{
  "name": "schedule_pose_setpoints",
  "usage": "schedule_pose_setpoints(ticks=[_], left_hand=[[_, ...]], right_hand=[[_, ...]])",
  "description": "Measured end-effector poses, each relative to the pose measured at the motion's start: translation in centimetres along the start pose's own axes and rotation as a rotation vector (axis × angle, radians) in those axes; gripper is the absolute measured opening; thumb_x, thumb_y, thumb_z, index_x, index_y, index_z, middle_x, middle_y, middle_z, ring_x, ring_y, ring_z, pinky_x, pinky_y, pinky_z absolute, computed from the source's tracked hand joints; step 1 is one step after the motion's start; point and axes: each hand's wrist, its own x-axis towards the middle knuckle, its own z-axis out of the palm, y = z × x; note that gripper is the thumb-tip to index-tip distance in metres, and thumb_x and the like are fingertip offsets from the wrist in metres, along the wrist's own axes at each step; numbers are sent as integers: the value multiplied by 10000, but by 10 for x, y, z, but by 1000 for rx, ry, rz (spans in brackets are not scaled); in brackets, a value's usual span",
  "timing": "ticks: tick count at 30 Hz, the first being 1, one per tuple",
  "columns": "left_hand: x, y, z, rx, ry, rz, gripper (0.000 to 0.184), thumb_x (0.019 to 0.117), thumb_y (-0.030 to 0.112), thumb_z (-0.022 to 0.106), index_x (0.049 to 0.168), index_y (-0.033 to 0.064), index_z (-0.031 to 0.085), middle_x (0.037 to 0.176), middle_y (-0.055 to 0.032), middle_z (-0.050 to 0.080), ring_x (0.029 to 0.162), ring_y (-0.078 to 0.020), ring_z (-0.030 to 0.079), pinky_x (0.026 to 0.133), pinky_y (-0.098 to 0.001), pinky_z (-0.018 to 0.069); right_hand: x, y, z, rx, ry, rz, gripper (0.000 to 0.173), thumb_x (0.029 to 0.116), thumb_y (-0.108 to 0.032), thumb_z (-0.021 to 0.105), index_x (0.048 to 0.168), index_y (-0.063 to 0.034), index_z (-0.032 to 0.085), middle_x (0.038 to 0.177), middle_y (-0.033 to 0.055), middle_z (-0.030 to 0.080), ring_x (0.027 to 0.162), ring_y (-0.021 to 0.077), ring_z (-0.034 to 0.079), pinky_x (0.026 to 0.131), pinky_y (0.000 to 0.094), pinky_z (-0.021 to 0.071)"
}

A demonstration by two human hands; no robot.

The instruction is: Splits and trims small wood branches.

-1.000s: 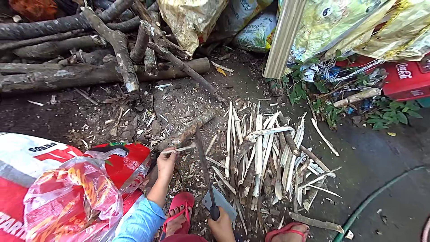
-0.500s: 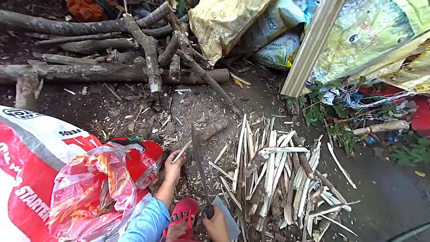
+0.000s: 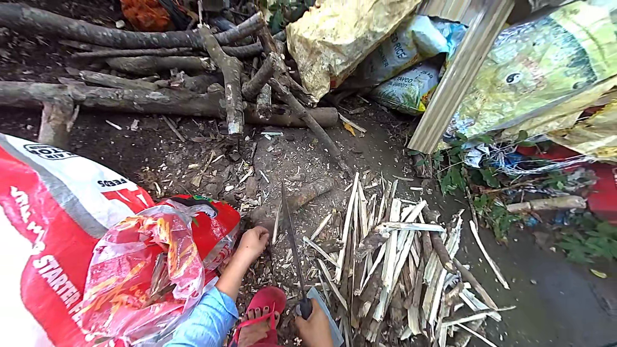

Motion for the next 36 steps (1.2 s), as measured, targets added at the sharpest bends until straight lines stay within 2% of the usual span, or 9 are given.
schedule_pose_setpoints(ticks=[5,7,9,13,21,24,26,32,36], left_hand=[[1,13,25,-421,-9,-128,421,1138,270,396,1435,-12,495,1182,-211,665,928,-258,695,834,-414,571],[-2,22,32,-548,-22,-160,432,1119,264,461,1458,-4,458,1241,-236,640,1006,-300,680,870,-451,557],[2,21,39,-482,-60,-147,459,1084,190,548,1475,-18,429,1266,-251,631,1026,-300,686,891,-445,564],[12,17,47,-414,-35,-151,327,1074,149,558,1340,-40,534,1056,-175,645,808,-188,648,753,-341,559],[16,13,46,-403,-27,-138,311,1038,92,593,1321,-32,559,1109,-191,655,888,-223,667,814,-380,567],[16,14,47,-401,-21,-99,494,1021,211,669,1419,-27,496,1263,-223,641,1032,-267,668,915,-426,546],[18,13,49,-358,-7,-76,518,1001,182,694,1426,-22,481,1223,-211,655,995,-248,667,895,-412,543],[18,12,49,-413,-18,-129,335,1033,39,559,1348,-58,498,1101,-205,631,876,-237,668,813,-392,575],[14,16,41,-370,-5,-208,366,1072,42,443,1433,-17,437,1096,-181,627,791,-194,676,746,-347,583]], right_hand=[[-4,-3,-9,20,-28,8,449,859,-106,739,1250,69,606,998,250,694,929,376,685,870,566,531],[-6,-5,-10,-5,-21,14,443,867,-112,730,1252,68,606,1013,256,697,952,387,688,883,574,529],[-7,-5,-7,-4,-10,7,461,864,-106,728,1269,78,604,1031,272,698,981,406,686,902,587,524],[-6,-4,-3,11,-8,2,451,856,-99,730,1252,78,608,1021,265,696,971,393,686,892,575,527],[-5,-5,-6,-23,-27,24,461,871,-112,734,1273,68,596,1041,262,697,988,392,686,910,566,526],[-6,-7,-3,-31,-23,30,457,868,-117,727,1268,62,597,1031,255,701,982,393,689,900,575,527],[-7,-7,-1,-18,-24,30,450,872,-111,723,1265,68,597,1030,264,696,982,398,686,897,582,524],[-6,-6,-1,-10,-22,33,458,873,-114,724,1276,64,599,1041,261,699,992,392,688,910,576,524],[-9,-6,-2,26,-24,18,432,873,-105,725,1247,77,607,1011,257,694,950,373,685,883,559,527]])
